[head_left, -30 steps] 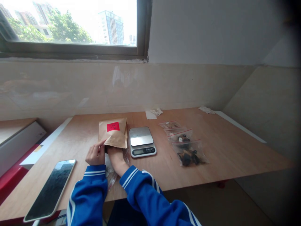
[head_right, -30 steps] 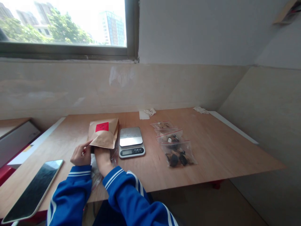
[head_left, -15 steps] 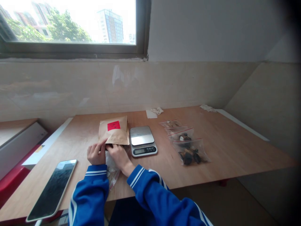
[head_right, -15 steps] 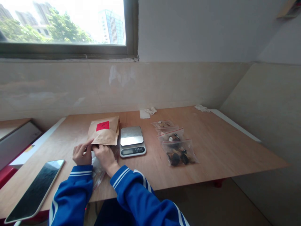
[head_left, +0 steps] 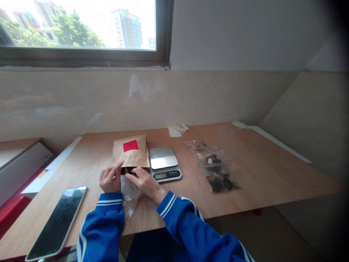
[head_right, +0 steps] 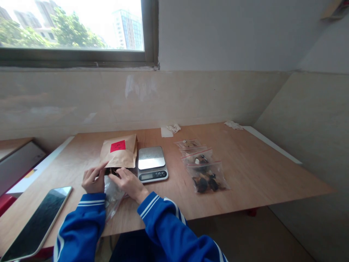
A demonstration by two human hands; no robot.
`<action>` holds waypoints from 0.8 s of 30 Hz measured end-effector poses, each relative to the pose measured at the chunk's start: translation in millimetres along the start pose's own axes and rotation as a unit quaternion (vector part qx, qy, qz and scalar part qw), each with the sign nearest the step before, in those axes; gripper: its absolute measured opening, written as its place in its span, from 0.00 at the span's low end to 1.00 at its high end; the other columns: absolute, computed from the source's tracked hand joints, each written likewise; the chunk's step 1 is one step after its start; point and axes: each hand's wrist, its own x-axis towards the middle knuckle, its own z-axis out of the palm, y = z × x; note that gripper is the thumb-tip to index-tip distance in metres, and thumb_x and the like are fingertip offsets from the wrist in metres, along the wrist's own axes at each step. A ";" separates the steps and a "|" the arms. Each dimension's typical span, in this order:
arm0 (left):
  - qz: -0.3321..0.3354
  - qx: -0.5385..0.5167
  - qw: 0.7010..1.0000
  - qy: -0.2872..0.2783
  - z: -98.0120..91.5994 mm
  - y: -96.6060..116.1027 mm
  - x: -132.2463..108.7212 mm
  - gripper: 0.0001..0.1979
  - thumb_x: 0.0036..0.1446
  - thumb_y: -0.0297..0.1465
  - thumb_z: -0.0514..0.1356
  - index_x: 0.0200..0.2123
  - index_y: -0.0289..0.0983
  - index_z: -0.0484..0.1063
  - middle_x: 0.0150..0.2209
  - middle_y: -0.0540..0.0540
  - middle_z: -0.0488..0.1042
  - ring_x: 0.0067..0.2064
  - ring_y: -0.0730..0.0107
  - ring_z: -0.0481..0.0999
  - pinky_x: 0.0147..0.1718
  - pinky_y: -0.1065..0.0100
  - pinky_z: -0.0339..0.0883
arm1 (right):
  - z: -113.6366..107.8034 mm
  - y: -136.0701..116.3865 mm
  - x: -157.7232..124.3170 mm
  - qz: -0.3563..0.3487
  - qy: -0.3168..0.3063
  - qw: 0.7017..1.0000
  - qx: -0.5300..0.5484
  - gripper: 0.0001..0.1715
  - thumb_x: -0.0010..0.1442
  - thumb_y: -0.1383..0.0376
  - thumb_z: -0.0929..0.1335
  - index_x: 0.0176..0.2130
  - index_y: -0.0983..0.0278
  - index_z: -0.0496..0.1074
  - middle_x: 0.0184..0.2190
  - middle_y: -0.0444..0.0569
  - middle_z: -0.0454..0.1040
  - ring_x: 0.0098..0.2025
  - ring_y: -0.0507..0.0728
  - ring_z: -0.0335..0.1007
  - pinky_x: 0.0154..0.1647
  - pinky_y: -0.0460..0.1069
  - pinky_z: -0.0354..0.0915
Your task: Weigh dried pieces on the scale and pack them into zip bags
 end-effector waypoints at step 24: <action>-0.015 0.021 0.999 0.028 3.7 -1.6 -0.5 0.09 0.55 0.32 0.60 0.38 0.43 0.79 0.24 0.48 0.73 0.27 0.70 0.67 0.33 0.68 0.63 | -32.9 97.5 -38.2 0.223 0.000 0.975 -0.010 0.21 0.66 0.67 0.60 0.56 0.54 0.66 0.40 0.51 0.65 0.40 0.56 0.64 0.44 0.52 0.64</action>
